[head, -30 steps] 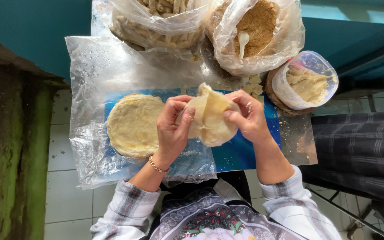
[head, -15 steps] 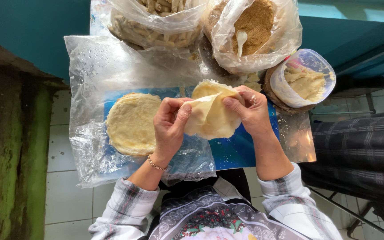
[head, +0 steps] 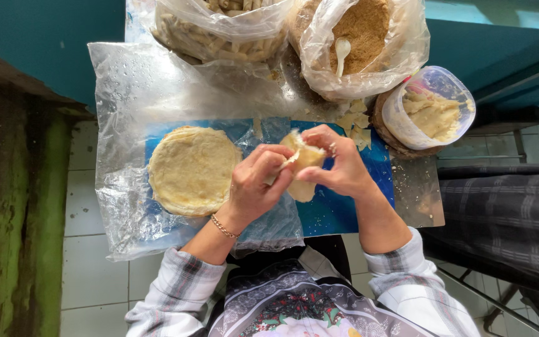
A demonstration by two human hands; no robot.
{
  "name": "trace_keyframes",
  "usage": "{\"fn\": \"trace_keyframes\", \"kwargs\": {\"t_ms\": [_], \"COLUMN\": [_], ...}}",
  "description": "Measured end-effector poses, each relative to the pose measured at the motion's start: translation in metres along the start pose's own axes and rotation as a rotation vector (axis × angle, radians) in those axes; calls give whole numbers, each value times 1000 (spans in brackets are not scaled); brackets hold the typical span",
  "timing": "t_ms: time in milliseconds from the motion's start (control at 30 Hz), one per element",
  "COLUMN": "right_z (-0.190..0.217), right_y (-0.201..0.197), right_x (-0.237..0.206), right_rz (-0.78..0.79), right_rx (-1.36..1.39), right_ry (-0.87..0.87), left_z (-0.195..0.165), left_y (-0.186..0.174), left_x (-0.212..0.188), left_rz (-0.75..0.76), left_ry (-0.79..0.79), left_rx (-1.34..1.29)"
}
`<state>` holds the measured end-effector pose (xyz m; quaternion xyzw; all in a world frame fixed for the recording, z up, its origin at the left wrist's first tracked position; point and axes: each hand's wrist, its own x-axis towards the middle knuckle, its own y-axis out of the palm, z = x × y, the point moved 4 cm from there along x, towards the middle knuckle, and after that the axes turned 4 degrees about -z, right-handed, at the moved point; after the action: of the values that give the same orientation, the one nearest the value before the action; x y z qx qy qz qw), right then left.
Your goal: The person tears and stretches thin pieces of dough by hand and lays them in layers onto a round dough base on a plastic-covered table, occasionally reaching into a container of dough scraps and covering the base with plastic sheeting between layers. A second finished round dough base sits beside the work area.
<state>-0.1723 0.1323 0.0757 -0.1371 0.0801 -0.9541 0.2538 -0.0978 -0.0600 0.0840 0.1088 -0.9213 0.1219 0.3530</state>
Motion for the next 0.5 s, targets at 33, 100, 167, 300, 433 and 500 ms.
{"fn": "trace_keyframes", "kwargs": {"t_ms": [33,100,167,300,433,500], "right_z": [-2,-5,-9,-1,15,15], "right_y": [2,0,-3,-6,6,6], "right_x": [0,1,1,0,1,3], "right_rz": [-22,-83,-164,-208,-60,-40], "right_rx": [-124,-158,24,83,-49,63], "right_ry": [-27,-24,27,-64,-238,-122], "left_z": [3,7,9,7,-5,-1], "left_y": [0,-1,-4,-3,-4,-2], "left_x": [-1,-1,0,5,11,11], "left_rz": [-17,-54,-133,-172,-44,-56], "left_ry": [-47,-142,-243,-394,-141,-197], "left_rx": [-21,-62,-172,-431,-29,25]}}
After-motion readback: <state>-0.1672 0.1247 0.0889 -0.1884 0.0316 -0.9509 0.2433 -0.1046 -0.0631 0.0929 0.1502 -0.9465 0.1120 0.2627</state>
